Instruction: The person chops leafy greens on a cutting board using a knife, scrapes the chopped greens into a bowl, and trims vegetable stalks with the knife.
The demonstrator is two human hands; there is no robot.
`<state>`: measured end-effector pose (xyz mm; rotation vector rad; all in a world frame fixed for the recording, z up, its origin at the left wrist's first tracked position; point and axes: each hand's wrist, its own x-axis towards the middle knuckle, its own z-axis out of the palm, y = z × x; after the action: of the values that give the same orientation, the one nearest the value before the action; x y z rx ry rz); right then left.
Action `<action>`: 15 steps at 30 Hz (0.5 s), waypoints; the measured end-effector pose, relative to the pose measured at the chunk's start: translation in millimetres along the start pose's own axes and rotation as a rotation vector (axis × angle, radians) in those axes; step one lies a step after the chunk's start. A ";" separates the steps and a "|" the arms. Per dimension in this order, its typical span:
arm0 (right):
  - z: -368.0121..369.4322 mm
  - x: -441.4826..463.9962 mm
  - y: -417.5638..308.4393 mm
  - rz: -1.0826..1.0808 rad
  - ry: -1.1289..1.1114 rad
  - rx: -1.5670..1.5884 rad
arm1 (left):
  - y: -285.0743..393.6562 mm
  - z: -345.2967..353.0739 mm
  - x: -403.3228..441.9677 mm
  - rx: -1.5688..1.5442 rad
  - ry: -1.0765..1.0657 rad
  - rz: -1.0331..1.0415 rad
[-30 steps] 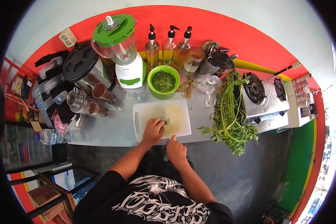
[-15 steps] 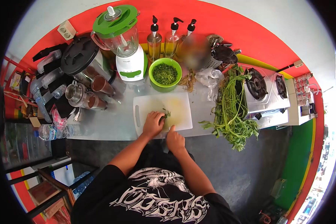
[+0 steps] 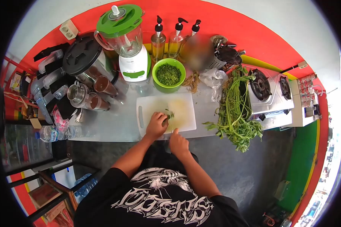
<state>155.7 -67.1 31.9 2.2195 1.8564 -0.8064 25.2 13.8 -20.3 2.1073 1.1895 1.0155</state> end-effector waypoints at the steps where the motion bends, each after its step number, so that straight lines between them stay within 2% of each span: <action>1: 7.6 -1.8 -0.2 0.031 -0.001 0.013 | -0.3 0.2 -0.1 -0.003 -0.002 -0.002; 7: -20.2 -7.7 -0.6 0.002 -0.059 0.004 | 1.4 -2.7 1.4 0.025 -0.060 -0.028; 15: -9.4 1.8 6.4 -0.025 -0.024 0.047 | -0.7 -0.2 0.3 0.047 -0.027 0.042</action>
<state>164.8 -63.0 37.6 2.2075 1.8772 -0.8861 24.8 14.4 -20.5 2.1843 1.1713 0.9831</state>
